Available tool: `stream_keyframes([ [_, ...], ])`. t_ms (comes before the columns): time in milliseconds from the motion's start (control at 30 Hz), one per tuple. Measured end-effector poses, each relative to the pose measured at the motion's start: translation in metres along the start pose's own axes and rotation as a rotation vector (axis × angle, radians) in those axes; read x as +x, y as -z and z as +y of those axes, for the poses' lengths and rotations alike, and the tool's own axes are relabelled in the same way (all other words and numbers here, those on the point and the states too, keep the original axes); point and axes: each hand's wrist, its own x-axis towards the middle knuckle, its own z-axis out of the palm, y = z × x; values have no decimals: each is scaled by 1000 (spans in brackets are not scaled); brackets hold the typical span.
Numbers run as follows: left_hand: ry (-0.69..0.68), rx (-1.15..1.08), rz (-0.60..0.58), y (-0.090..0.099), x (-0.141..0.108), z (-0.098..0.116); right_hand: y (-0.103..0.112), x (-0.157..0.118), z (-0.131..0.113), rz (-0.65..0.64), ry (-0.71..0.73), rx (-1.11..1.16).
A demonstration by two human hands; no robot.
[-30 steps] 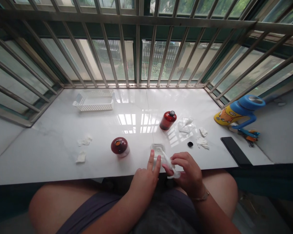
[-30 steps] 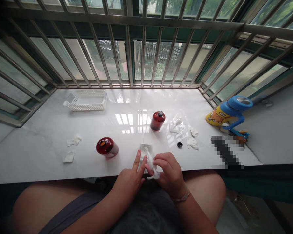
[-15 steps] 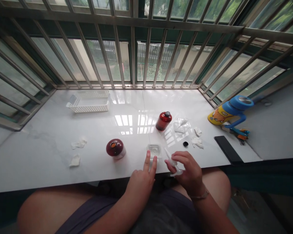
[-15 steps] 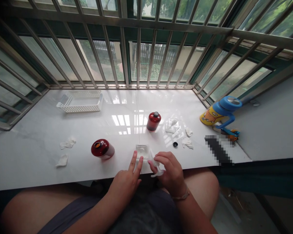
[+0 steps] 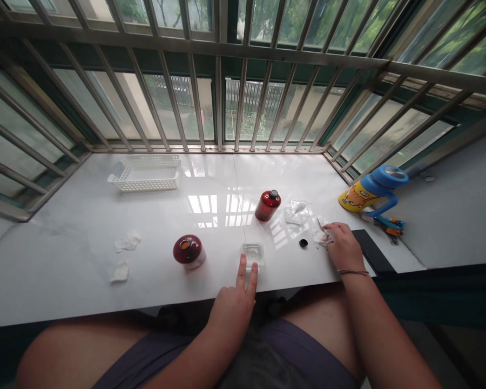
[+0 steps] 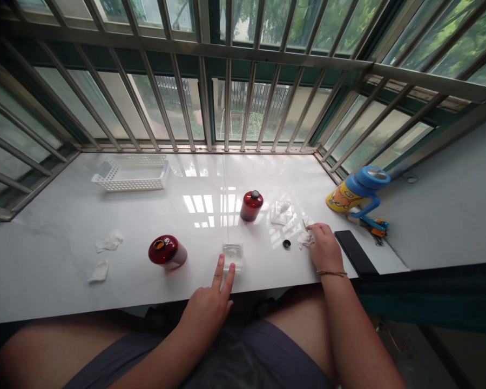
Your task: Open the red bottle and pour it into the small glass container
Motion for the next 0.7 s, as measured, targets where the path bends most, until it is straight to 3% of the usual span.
stream_keyframes([
  [233, 8, -24, 30, 7, 0, 0, -2, 1, 13, -154, 109, -4],
  [400, -33, -80, 142, 11, -8, -6, 15, -1, 8, -154, 135, -41],
  [567, -158, -229, 444, 13, -20, -26, 41, -8, -39, 74, 107, 21],
  [633, -211, -333, 621, 19, -29, -39, 46, -12, -68, 82, 102, 163],
  [700, -216, -414, 769, 29, -39, -53, 45, -17, -96, -6, 137, 316],
])
